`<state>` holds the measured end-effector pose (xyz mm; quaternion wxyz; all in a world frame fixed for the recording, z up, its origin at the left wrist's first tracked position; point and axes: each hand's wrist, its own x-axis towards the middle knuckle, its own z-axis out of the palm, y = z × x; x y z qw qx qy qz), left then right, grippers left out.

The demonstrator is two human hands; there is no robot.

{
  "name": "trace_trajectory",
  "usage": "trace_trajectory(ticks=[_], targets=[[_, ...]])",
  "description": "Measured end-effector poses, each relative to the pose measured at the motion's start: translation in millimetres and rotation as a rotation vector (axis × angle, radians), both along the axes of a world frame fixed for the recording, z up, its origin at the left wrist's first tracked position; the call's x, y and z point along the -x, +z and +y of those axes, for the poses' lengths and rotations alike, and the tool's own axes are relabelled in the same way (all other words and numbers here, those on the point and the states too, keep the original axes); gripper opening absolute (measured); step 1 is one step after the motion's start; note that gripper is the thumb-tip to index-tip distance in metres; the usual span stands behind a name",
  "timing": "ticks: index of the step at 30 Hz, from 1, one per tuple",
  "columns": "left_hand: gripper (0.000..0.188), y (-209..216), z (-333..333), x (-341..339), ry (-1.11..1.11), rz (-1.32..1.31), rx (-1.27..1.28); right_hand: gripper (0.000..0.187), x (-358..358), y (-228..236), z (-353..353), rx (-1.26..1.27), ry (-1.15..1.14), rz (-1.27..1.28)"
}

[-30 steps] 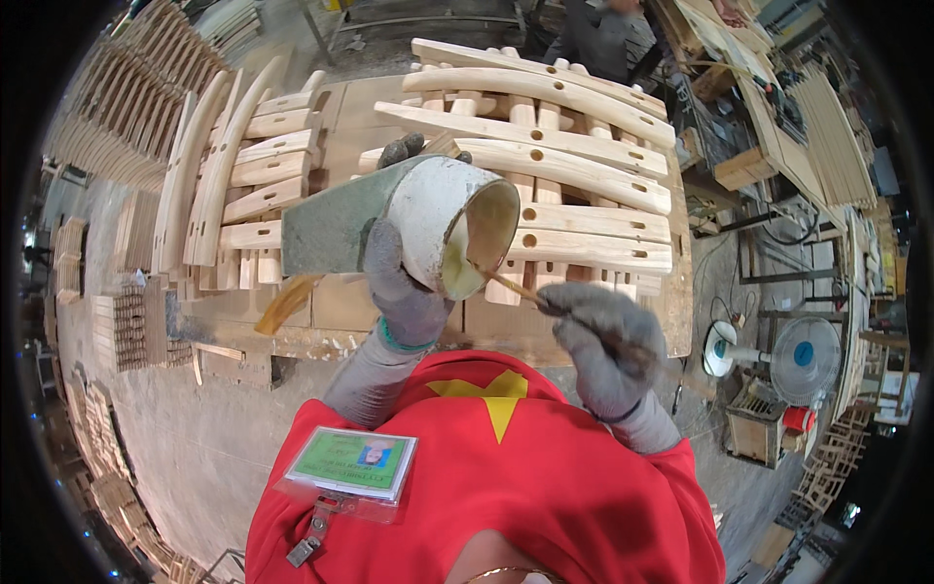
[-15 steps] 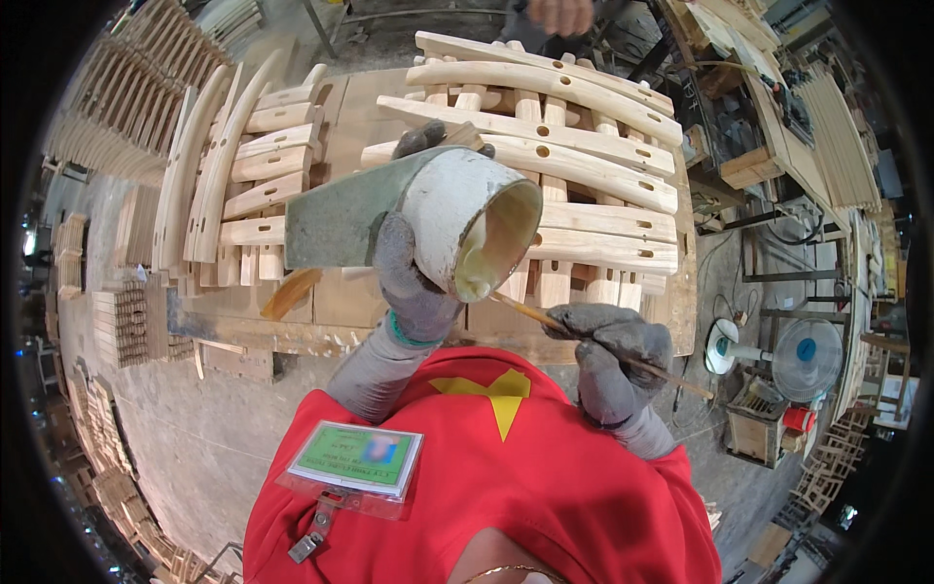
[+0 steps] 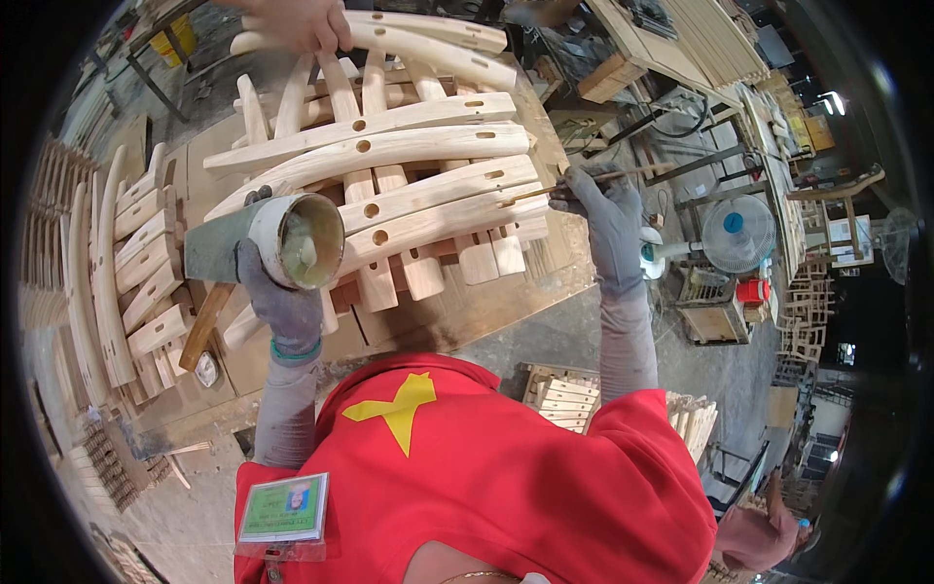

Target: The person applies glue to pre-drilled holes in wooden chair parts using a brush and a small container. They repeatedly dip the brush into the container and apply glue to each hole, then occasionally add more liquid from a bottle to the container.

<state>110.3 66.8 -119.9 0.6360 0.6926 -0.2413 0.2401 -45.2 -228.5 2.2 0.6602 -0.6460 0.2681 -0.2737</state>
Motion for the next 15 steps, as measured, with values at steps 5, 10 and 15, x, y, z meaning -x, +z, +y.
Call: trace_trajectory(ticks=[5, 10, 15], targets=[[0.060, -4.3, -3.0, -4.0, 0.012, 0.069, -0.043, 0.020, -3.9, -23.4, -21.8, -0.046, -0.013, 0.048], [0.060, -22.4, 3.5, -6.0, -0.039, 0.215, 0.148, 0.019, -8.5, -38.5, -26.5, -0.085, -0.045, -0.002], [0.054, -16.3, 2.2, -8.8, -0.130, 0.338, 0.394, 0.018, -12.3, -34.2, -19.8, -0.017, -0.046, 0.000]])
